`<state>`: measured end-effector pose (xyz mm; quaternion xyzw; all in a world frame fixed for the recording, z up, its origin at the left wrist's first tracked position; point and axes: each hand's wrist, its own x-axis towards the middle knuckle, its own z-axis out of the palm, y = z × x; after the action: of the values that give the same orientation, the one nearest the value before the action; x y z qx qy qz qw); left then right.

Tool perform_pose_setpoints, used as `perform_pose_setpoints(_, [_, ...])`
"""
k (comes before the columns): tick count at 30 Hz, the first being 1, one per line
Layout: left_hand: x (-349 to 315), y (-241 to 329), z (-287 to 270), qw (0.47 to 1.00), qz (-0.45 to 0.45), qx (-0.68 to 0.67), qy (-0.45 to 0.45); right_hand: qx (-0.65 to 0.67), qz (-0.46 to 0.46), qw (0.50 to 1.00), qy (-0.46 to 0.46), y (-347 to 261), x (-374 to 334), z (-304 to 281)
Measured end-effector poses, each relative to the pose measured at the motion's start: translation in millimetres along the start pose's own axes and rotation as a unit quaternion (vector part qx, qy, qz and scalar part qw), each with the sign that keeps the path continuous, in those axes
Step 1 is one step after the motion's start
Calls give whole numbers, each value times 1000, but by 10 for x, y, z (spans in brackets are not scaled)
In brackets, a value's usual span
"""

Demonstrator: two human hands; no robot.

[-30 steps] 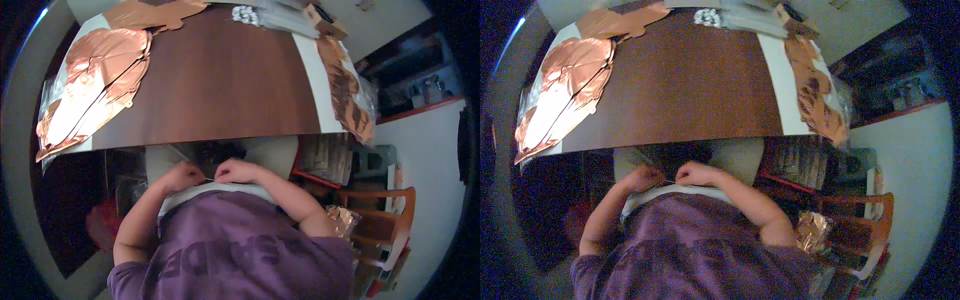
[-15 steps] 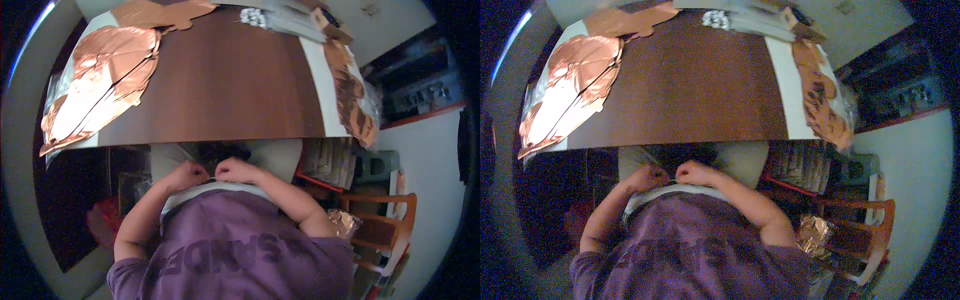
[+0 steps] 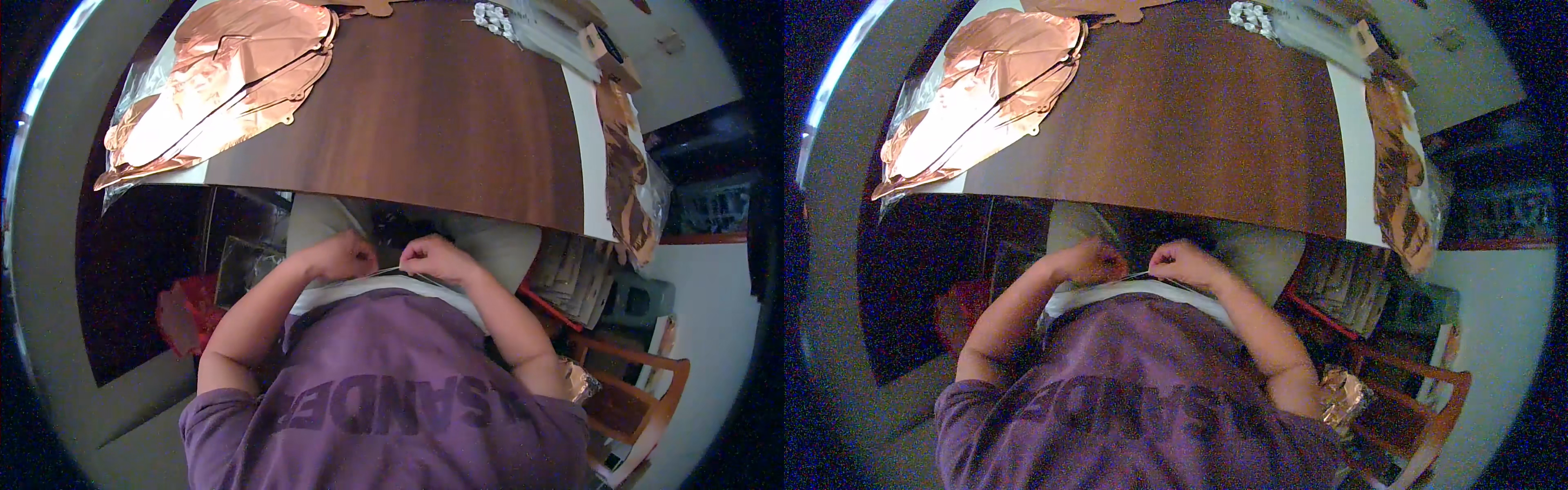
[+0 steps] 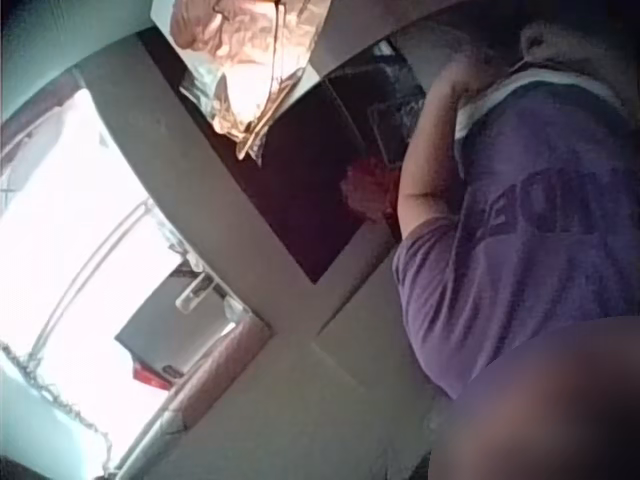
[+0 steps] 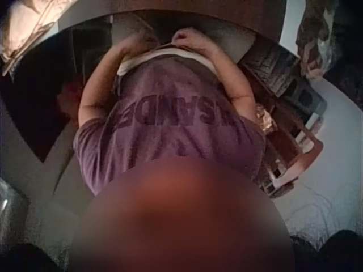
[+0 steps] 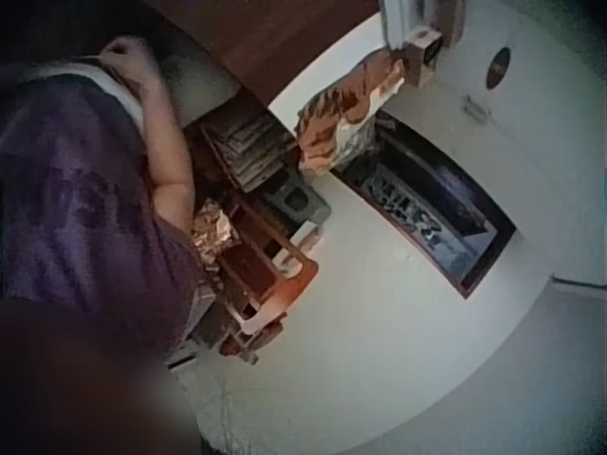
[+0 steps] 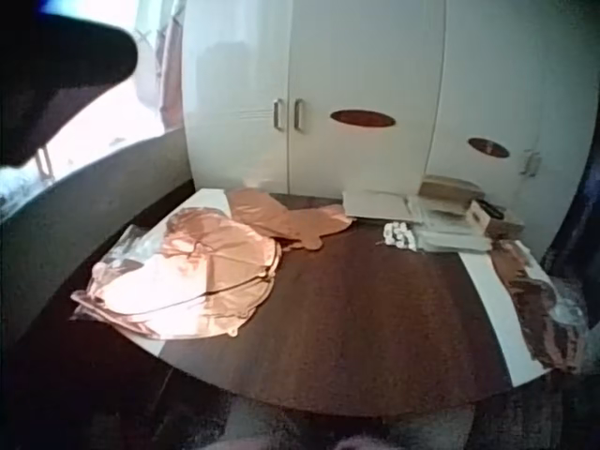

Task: Tying white strings onto small plastic valves for balloons on a desk.

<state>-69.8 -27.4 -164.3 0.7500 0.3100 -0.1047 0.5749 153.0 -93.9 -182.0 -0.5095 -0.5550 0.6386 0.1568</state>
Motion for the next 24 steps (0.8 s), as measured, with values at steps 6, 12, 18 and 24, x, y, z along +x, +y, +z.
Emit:
perform_pose_setpoints(6, [3, 75, 0, 1000, -2, 1, 26, 21, 4, 1000, -20, 16, -5, -10])
perform_pose_setpoints(12, [32, 24, 41, 999, 47, -10, 17, 28, 7, 999, -29, 5, -4, -8])
perform_pose_setpoints(18, [84, -81, 48, 997, 58, -2, 43, 22, 12, 999, -46, 76, 24, -19])
perform_pose_setpoints(24, [49, 68, -16, 995, 41, -8, 88, 16, -55, 998, 14, -13, 32, 48])
